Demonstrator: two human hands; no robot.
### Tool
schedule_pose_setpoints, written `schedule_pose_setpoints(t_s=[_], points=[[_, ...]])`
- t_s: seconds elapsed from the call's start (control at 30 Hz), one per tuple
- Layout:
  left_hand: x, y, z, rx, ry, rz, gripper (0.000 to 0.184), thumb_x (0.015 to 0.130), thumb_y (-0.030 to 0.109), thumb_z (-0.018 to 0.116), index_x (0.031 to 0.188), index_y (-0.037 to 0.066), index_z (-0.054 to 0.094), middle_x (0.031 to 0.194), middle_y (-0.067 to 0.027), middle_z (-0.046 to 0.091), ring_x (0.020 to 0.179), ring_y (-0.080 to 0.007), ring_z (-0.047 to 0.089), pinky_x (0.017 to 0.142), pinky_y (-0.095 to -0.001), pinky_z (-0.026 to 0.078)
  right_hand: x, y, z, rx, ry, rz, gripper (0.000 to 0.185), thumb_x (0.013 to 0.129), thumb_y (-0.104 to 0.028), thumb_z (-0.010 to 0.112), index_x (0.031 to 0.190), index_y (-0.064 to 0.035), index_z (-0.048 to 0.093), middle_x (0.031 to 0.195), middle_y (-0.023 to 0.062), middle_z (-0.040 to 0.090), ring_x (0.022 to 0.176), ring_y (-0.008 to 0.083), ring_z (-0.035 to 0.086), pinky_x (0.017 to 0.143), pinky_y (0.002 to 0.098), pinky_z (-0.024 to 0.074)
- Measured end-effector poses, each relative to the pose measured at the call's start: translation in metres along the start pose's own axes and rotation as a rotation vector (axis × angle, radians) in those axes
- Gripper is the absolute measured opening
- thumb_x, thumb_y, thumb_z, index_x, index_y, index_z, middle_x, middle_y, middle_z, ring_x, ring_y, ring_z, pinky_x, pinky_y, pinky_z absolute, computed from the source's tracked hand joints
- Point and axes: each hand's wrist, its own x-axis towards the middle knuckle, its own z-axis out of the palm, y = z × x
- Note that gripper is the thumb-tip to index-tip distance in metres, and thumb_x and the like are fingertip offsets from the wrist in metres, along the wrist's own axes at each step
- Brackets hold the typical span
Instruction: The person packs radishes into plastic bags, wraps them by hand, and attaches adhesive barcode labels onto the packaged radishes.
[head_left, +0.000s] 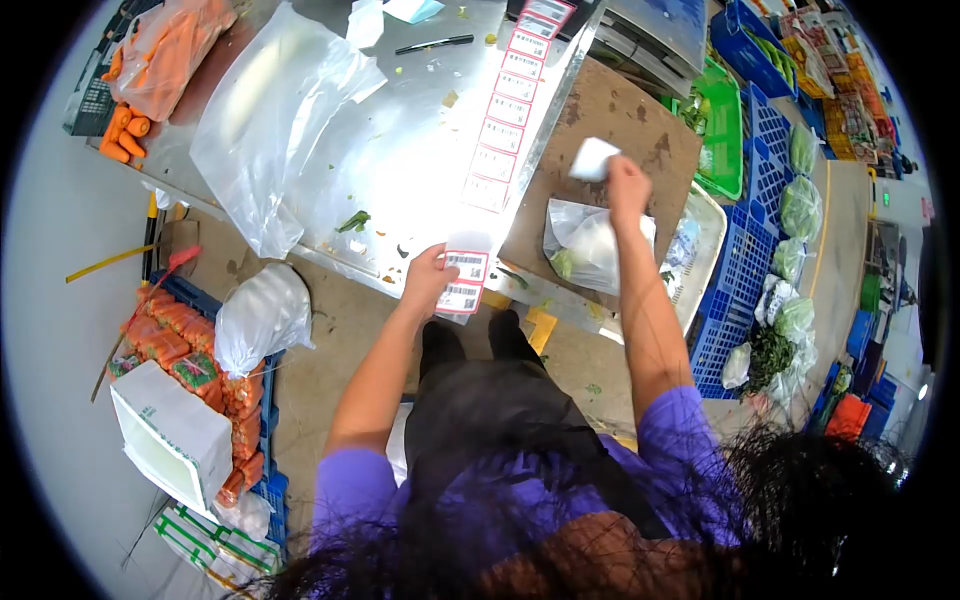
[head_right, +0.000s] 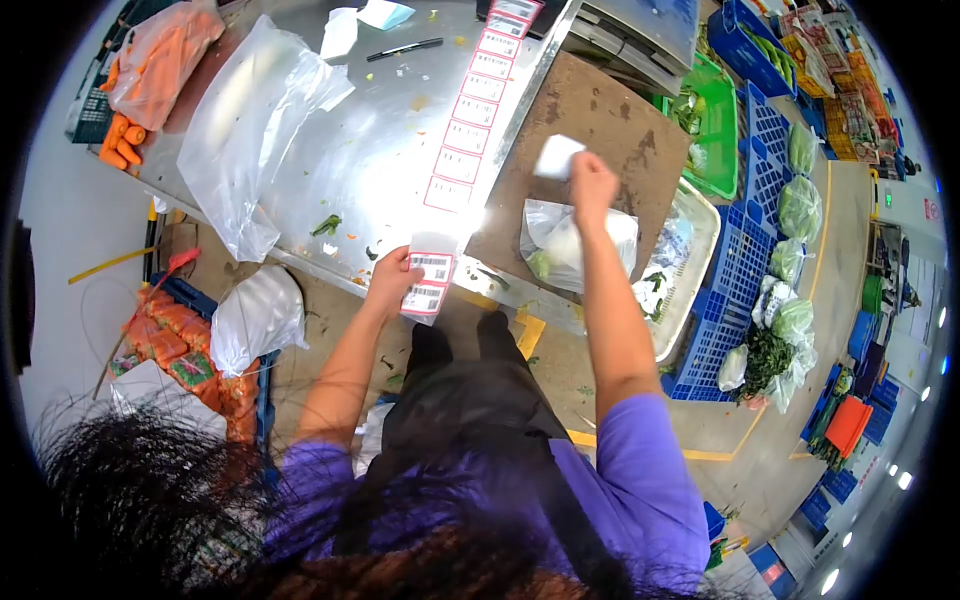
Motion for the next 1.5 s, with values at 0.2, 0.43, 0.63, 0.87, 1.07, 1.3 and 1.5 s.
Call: schedule_pose_setpoints(t_s=[0.2, 0.43, 0.63, 0.87, 1.07, 1.3, 1.5], points=[[-0.012, -0.010, 0.002, -0.096, 0.122, 0.065, 0.048, 0.076, -0.008, 0.051, 0.122, -0.002, 0.038, 0.096, -0.0126, 0.060, 0.083, -0.0150, 0.059, 0.070, -0.0253, 0.049, 0.000, 0.111, -0.094, -1.312, -0.494, -0.443, 0.017, 0.078, -0.016, 0.055, 0.093, -0.0131, 0.063, 0.096, 0.0077, 0.062, 0.093, 0.0241, 0.057, 0.081, 0.0407, 0.0417], [-0.038, -0.007, 0.004, 0.377, 0.442, 0.462, 0.047, 0.077, -0.005, 0.050, 0.122, 0.000, 0.040, 0.126, -0.0110, 0.042, 0.116, -0.0209, 0.040, 0.099, -0.0314, 0.029, -0.036, 0.128, -0.142, -0.969, -0.496, -0.478, 0.039, 0.080, -0.031, 0.053, 0.115, -0.0145, 0.053, 0.125, 0.0037, 0.047, 0.120, 0.0235, 0.039, 0.099, 0.0543, 0.0233], [-0.056, 0.002, 0.028, 0.348, 0.576, 0.504, 0.045, 0.075, -0.005, 0.051, 0.119, 0.000, 0.045, 0.123, -0.0109, 0.044, 0.116, -0.0211, 0.040, 0.099, -0.0313, 0.028, -0.075, 0.164, -0.107, -1.108, -0.275, -0.454, 0.050, 0.083, -0.042, 0.046, 0.126, -0.0158, 0.043, 0.134, 0.0044, 0.037, 0.127, 0.0260, 0.028, 0.102, 0.0547, 0.0134], [-0.062, -0.014, 0.061, 0.181, 0.500, 0.464, 0.045, 0.077, -0.008, 0.047, 0.120, 0.000, 0.042, 0.124, -0.0096, 0.043, 0.117, -0.0190, 0.039, 0.100, -0.0310, 0.029, -0.047, 0.173, -0.114, -0.591, -0.218, -0.410, 0.046, 0.081, -0.034, 0.050, 0.123, -0.0160, 0.046, 0.132, 0.0071, 0.038, 0.126, 0.0255, 0.029, 0.103, 0.0525, 0.0136], [-0.071, -0.020, 0.089, 0.300, 0.431, 0.472, 0.041, 0.077, -0.008, 0.047, 0.117, 0.001, 0.045, 0.122, -0.0086, 0.046, 0.112, -0.0186, 0.044, 0.096, -0.0311, 0.035, -0.055, 0.174, -0.112, -0.679, -0.206, -0.351, 0.043, 0.077, -0.030, 0.056, 0.117, -0.0169, 0.051, 0.128, 0.0075, 0.043, 0.124, 0.0286, 0.032, 0.100, 0.0564, 0.0157], [-0.076, -0.019, 0.115, 0.308, 0.304, 0.452, 0.041, 0.078, -0.006, 0.049, 0.118, 0.002, 0.045, 0.119, -0.0065, 0.047, 0.107, -0.0170, 0.046, 0.091, -0.0286, 0.037, -0.073, 0.154, -0.183, -0.536, 0.156, 0.238, 0.075, 0.071, -0.040, 0.066, 0.129, -0.0045, 0.033, 0.128, 0.0191, 0.039, 0.118, 0.0322, 0.038, 0.100, 0.0443, 0.0269], [-0.059, -0.020, 0.129, 0.384, 0.116, 0.298, 0.034, 0.082, 0.006, 0.056, 0.115, 0.006, 0.049, 0.096, -0.0070, 0.055, 0.084, -0.0129, 0.052, 0.075, -0.0247, 0.043, -0.100, 0.201, -0.145, 0.285, -0.258, 0.498, 0.040, 0.069, -0.032, 0.068, 0.098, -0.0045, 0.063, 0.084, 0.0050, 0.062, 0.076, 0.0167, 0.056, 0.068, 0.0333, 0.0462]])
